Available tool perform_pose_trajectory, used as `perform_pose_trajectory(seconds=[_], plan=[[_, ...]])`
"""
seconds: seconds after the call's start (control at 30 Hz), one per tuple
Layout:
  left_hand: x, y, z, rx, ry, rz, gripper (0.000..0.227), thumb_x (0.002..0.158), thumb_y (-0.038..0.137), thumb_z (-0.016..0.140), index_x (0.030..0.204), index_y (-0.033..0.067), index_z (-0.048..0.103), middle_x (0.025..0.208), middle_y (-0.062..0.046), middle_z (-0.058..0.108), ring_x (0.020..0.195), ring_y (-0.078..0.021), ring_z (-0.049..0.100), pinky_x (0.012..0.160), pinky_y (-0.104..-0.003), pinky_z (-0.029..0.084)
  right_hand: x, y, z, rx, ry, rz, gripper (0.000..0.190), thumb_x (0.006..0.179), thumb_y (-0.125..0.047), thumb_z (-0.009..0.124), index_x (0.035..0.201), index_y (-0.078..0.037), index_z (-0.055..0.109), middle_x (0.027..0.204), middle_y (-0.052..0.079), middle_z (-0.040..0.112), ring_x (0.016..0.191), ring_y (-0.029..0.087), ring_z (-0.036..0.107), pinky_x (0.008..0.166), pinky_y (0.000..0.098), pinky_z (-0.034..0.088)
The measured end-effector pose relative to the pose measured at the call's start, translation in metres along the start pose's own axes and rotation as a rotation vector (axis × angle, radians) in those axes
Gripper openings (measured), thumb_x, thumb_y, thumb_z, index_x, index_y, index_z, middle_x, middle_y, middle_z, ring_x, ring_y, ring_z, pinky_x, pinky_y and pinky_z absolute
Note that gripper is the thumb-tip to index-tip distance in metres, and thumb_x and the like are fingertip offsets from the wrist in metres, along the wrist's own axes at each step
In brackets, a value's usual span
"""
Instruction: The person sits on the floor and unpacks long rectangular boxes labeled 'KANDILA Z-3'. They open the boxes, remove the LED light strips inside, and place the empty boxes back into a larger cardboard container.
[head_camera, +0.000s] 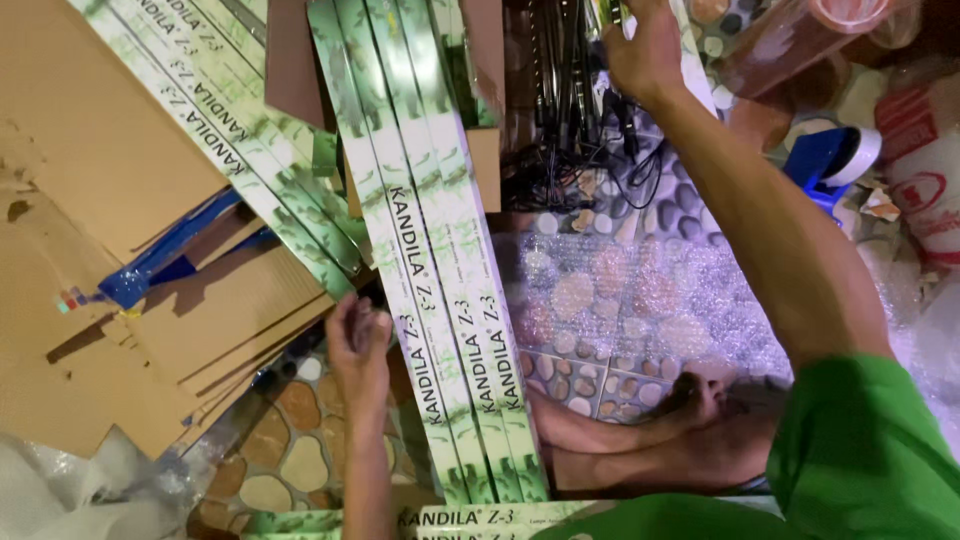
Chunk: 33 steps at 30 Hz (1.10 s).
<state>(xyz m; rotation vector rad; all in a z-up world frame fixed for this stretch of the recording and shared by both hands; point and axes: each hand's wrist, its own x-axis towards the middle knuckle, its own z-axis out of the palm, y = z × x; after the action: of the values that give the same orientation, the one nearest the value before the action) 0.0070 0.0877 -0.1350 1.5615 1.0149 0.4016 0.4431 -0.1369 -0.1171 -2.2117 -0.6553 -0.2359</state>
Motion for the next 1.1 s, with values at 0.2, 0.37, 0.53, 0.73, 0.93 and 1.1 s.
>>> perform_pose_trajectory(seconds=[0.2,0.37,0.53,0.73,0.93,1.1], plan=[[-0.070,-0.039,-0.001,-0.190,-0.199,-0.116,0.084,0.094,0.019,0.076,0.162,-0.0016,0.030,0.148,-0.033,0.044,0.139,-0.0372,0.050,0.118,-0.053,0.038,-0.241,-0.072,-0.005,0.222,-0.230,0.116,0.021,0.098,-0.007,0.072,0.117,0.001,0.074,0.098,0.028,0.075,0.096,0.052,0.071,0.086,0.0592,0.053],[-0.083,-0.037,0.023,0.235,-0.164,-0.228,0.082,0.094,0.055,0.074,0.160,0.0217,0.041,0.160,-0.015,0.043,0.148,-0.0362,0.043,0.129,-0.057,0.011,-0.391,-0.170,-0.034,0.470,-1.100,0.640,0.078,0.084,-0.065,0.075,0.140,-0.012,0.064,0.133,0.026,0.070,0.125,0.048,0.065,0.107,0.0585,0.053],[-0.083,-0.054,0.011,0.211,-0.098,0.048,0.074,0.093,0.041,0.081,0.151,0.0071,0.051,0.136,-0.024,0.061,0.128,-0.0392,0.058,0.112,-0.052,0.043,-0.437,-0.171,-0.036,0.665,-0.772,0.516,0.067,0.094,-0.034,0.079,0.145,0.002,0.055,0.153,0.029,0.052,0.142,0.049,0.047,0.116,0.0600,0.041],[-0.129,0.000,0.032,0.229,-0.073,0.412,0.066,0.100,0.035,0.076,0.151,0.0018,0.050,0.130,-0.024,0.057,0.122,-0.0399,0.058,0.102,-0.053,0.046,-0.462,-0.149,-0.044,0.677,-0.613,0.397,0.056,0.099,-0.024,0.075,0.147,-0.005,0.053,0.126,0.019,0.069,0.127,0.031,0.063,0.104,0.0508,0.051],[-0.121,0.040,0.059,-0.886,-0.556,-0.146,0.054,0.098,0.028,0.072,0.143,0.0121,0.045,0.092,-0.015,0.070,0.074,-0.0275,0.072,0.060,-0.040,0.061,-0.443,-0.153,-0.085,0.686,-0.858,0.354,0.078,0.096,-0.035,0.075,0.160,-0.015,0.036,0.123,0.017,0.072,0.109,0.027,0.072,0.090,0.0429,0.062],[-0.049,0.066,0.014,-0.974,-0.263,0.121,0.037,0.102,0.023,0.072,0.135,0.0095,0.062,0.067,-0.003,0.060,0.048,-0.0177,0.063,0.046,-0.035,0.058,-0.480,-0.122,-0.102,0.978,-0.543,0.335,0.037,0.100,-0.010,0.067,0.134,0.005,0.068,0.096,0.014,0.076,0.085,0.018,0.072,0.066,0.0341,0.062]])
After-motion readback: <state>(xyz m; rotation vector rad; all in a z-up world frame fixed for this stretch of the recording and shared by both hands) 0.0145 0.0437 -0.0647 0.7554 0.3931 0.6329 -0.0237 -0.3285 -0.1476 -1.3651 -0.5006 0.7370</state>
